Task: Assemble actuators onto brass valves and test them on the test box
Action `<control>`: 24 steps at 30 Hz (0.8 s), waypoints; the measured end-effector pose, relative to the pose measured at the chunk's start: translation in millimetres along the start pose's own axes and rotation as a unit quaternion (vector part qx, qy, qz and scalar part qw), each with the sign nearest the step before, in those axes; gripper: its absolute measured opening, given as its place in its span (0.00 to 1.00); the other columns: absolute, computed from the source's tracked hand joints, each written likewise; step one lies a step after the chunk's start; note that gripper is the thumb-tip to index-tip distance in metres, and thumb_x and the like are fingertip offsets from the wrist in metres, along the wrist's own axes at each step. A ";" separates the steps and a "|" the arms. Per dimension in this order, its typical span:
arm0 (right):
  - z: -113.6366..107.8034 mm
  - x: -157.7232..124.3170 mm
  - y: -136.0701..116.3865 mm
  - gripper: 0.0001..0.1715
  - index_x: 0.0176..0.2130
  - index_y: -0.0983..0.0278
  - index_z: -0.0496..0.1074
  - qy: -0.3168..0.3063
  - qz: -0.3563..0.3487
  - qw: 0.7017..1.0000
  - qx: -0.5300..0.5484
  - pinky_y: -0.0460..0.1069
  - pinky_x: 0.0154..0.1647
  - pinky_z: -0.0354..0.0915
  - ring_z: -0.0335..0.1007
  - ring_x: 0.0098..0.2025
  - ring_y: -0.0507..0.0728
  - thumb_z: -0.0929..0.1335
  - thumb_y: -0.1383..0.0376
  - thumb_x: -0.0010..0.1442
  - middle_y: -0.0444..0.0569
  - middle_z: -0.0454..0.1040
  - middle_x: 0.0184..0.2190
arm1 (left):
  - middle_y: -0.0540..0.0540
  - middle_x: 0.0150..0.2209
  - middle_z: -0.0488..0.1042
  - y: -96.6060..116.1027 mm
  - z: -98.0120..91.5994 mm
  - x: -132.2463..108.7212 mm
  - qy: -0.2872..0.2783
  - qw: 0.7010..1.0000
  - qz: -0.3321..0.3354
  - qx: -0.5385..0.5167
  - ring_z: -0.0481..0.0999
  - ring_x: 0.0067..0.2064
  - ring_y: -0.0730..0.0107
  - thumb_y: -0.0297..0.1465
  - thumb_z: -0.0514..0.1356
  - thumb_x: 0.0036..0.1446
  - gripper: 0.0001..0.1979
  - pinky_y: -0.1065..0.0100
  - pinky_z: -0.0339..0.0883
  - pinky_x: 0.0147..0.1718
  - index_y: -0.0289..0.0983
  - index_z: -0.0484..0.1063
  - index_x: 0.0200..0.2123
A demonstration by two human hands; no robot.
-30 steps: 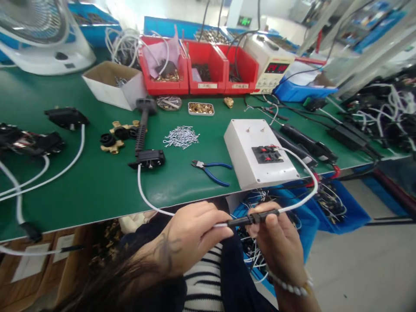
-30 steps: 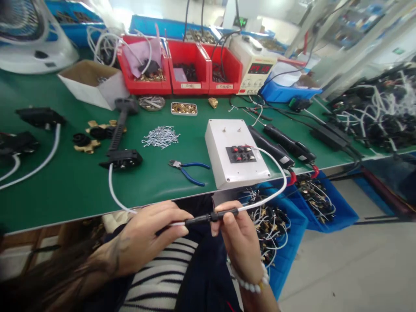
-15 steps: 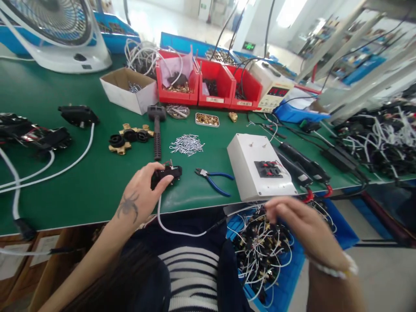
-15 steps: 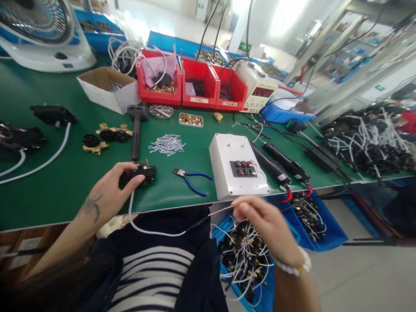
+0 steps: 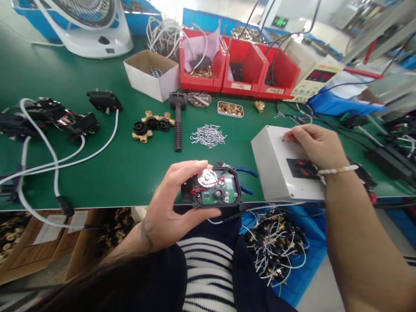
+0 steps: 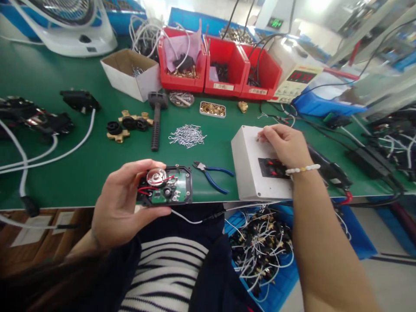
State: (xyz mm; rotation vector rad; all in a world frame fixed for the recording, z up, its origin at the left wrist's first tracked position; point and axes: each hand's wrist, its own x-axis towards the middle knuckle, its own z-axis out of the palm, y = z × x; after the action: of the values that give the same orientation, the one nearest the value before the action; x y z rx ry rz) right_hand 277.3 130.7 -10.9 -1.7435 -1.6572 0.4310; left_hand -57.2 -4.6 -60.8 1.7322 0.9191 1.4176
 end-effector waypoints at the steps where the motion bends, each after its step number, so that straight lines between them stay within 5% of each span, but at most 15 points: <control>1: -0.5 -0.9 -0.5 0.11 0.33 0.66 0.78 0.003 -0.003 1.000 0.002 0.49 0.46 0.67 0.74 0.35 0.53 0.67 0.67 0.65 0.49 0.80 0.31 | 0.41 0.56 0.72 3.0 0.3 0.6 -0.002 1.000 -0.003 -0.011 0.72 0.58 0.54 0.32 0.74 0.50 0.36 0.50 0.66 0.61 0.44 0.66 0.61; 9: 3.3 8.5 7.5 0.29 0.23 0.68 0.75 0.010 0.004 1.000 0.012 0.47 0.39 0.65 0.71 0.30 0.51 0.63 0.59 0.72 0.53 0.79 0.28 | 0.46 0.57 0.72 13.1 4.6 -0.9 -0.011 0.998 0.034 -0.047 0.71 0.59 0.59 0.30 0.74 0.51 0.42 0.55 0.65 0.63 0.50 0.60 0.66; 24: 1.1 -0.1 -7.0 0.23 0.27 0.70 0.76 -0.001 0.030 1.000 0.001 0.46 0.39 0.61 0.69 0.30 0.49 0.63 0.64 0.71 0.49 0.77 0.27 | 0.46 0.55 0.74 18.0 4.4 -0.9 -0.022 0.999 0.028 -0.026 0.72 0.59 0.62 0.32 0.74 0.51 0.36 0.59 0.64 0.64 0.44 0.65 0.61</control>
State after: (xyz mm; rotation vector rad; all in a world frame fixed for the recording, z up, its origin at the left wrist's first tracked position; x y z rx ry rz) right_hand 271.3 130.6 -7.1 -1.7959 -1.6087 0.4604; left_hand -51.4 -14.7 -46.4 1.7561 0.8102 1.4206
